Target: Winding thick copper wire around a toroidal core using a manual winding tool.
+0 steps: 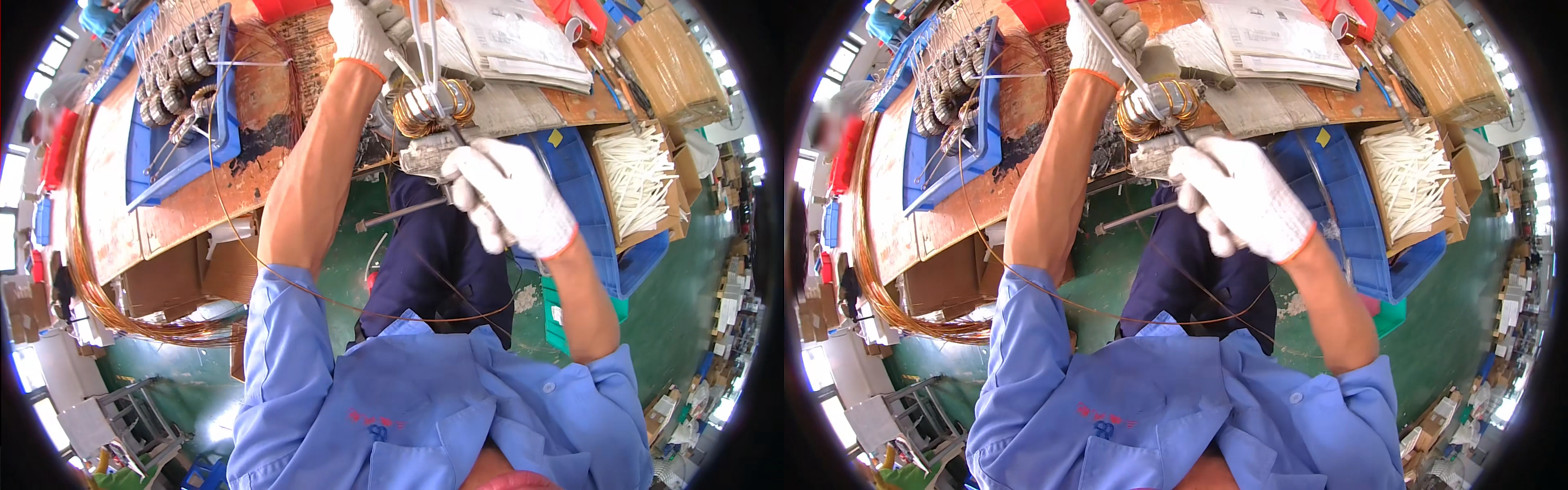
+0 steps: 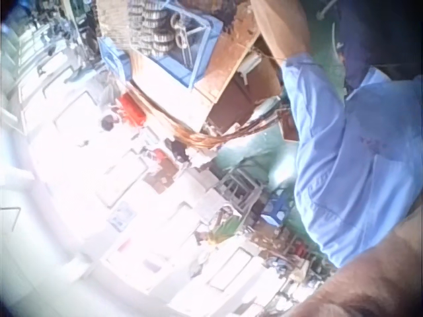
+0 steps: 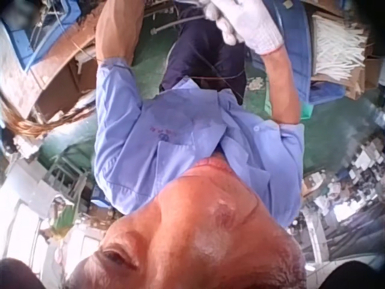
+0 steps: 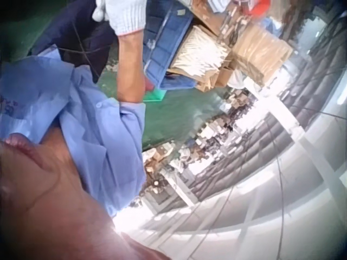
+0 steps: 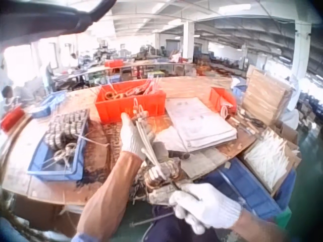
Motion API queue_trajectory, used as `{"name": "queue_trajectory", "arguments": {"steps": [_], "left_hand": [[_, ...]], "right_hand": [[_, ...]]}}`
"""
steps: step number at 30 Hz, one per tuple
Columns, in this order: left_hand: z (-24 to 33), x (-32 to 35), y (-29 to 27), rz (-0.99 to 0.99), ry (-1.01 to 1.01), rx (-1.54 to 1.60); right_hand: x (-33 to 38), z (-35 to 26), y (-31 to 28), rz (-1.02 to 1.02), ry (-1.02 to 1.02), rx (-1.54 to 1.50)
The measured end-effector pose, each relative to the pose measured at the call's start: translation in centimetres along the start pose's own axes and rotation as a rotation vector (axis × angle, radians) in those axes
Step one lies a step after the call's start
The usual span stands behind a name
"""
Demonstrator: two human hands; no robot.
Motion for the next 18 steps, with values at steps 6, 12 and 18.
{"name": "queue_trajectory", "arguments": {"steps": [6,12,18], "left_hand": [[5.9,4.8,0.5,0.189,0.191,-0.107],[22.5,14.0,3.5,0.135,0.338,-0.045],[12.3,25.9,5.2,0.165,0.54,-1.588]], "right_hand": [[8.0,5.4,0.5,0.183,-0.084,0.403],[20.7,13.0,2.6,0.094,-0.112,0.228],[32.3,15.3,6.5,-0.288,-0.322,0.519]]}}
Point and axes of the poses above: each hand's wrist, its own x-axis away from the middle knuckle, its own y-axis out of the palm, z = x × y, the point moved 5 cm from there along -x, towards the middle knuckle, and after that the axes turned 8 degrees about x, right-handed, at the moved point
